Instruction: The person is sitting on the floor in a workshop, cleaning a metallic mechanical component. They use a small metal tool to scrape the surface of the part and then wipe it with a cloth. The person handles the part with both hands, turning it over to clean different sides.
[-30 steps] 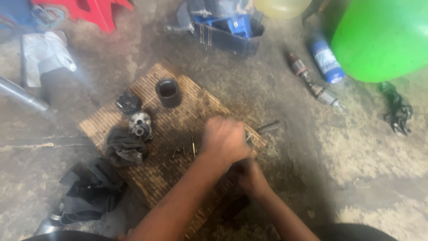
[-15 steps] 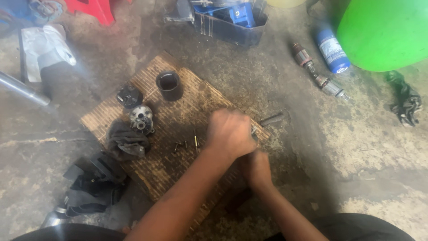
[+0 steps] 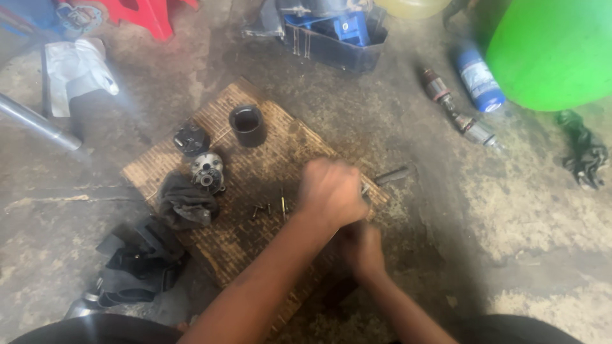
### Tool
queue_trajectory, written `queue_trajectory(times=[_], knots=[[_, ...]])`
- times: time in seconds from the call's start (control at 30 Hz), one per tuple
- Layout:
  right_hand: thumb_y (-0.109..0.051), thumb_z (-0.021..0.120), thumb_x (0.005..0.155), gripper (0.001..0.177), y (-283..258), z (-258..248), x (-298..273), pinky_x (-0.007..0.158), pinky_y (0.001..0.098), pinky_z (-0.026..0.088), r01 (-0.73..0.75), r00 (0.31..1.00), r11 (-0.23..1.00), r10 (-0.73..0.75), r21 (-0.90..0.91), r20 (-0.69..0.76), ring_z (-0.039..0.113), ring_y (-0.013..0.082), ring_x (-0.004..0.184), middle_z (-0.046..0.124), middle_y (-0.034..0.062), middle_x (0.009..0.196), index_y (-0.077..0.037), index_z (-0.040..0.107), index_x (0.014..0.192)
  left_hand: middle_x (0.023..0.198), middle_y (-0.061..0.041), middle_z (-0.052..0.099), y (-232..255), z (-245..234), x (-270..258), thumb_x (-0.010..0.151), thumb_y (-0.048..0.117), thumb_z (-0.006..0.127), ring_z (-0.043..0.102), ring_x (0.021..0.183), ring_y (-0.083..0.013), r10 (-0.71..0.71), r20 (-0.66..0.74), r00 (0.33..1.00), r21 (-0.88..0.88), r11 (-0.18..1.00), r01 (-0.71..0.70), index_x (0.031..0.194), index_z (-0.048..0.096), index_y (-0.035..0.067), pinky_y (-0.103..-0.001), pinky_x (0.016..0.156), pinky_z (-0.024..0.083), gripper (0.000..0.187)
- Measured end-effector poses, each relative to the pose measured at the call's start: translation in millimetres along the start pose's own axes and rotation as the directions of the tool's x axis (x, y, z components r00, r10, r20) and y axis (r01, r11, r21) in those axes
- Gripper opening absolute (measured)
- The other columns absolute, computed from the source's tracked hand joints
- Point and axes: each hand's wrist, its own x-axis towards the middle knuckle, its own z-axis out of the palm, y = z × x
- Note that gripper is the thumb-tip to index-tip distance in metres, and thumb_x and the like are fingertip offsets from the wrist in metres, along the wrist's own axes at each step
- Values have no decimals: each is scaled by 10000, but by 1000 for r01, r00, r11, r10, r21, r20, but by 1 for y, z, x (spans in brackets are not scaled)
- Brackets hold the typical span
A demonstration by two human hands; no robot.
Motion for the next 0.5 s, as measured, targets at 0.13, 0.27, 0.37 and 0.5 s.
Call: queue_trajectory(times=[0.13,0.27,0.37,0.5], knots=[[7,699,771,276,18,0,0,739,413,557,144,987,944,-158,298,23,694,253,869,722,144,951,30,647,1041,943,-102,730,7,-1,-1,711,460,790,696,906,-262,6,62,998,-38,999,-4,887,774,136,-410,824,511,369],[22,696,834,218,36,7,9,612,362,546,-207,966,829,89,520,242,670,161,731,732,24,839,-1,681,1050,916,-90,737,4,-6,3,741,387,763,702,887,-249,-31,98,995,-15,999,33,860,771,134,-406,826,514,280],[5,760,868,109,40,8,10,633,323,561,-59,995,985,44,160,93,661,147,735,766,62,801,9,738,974,904,-88,747,5,3,6,755,320,744,710,859,-243,14,52,999,34,999,-16,860,779,131,-396,807,524,219],[-45,769,803,238,0,-28,28,578,305,521,-345,854,888,162,305,494,641,157,683,708,74,808,-42,701,1031,854,-77,713,-13,-9,4,713,481,792,673,804,-236,-76,41,996,-33,996,77,808,762,136,-397,760,503,359]])
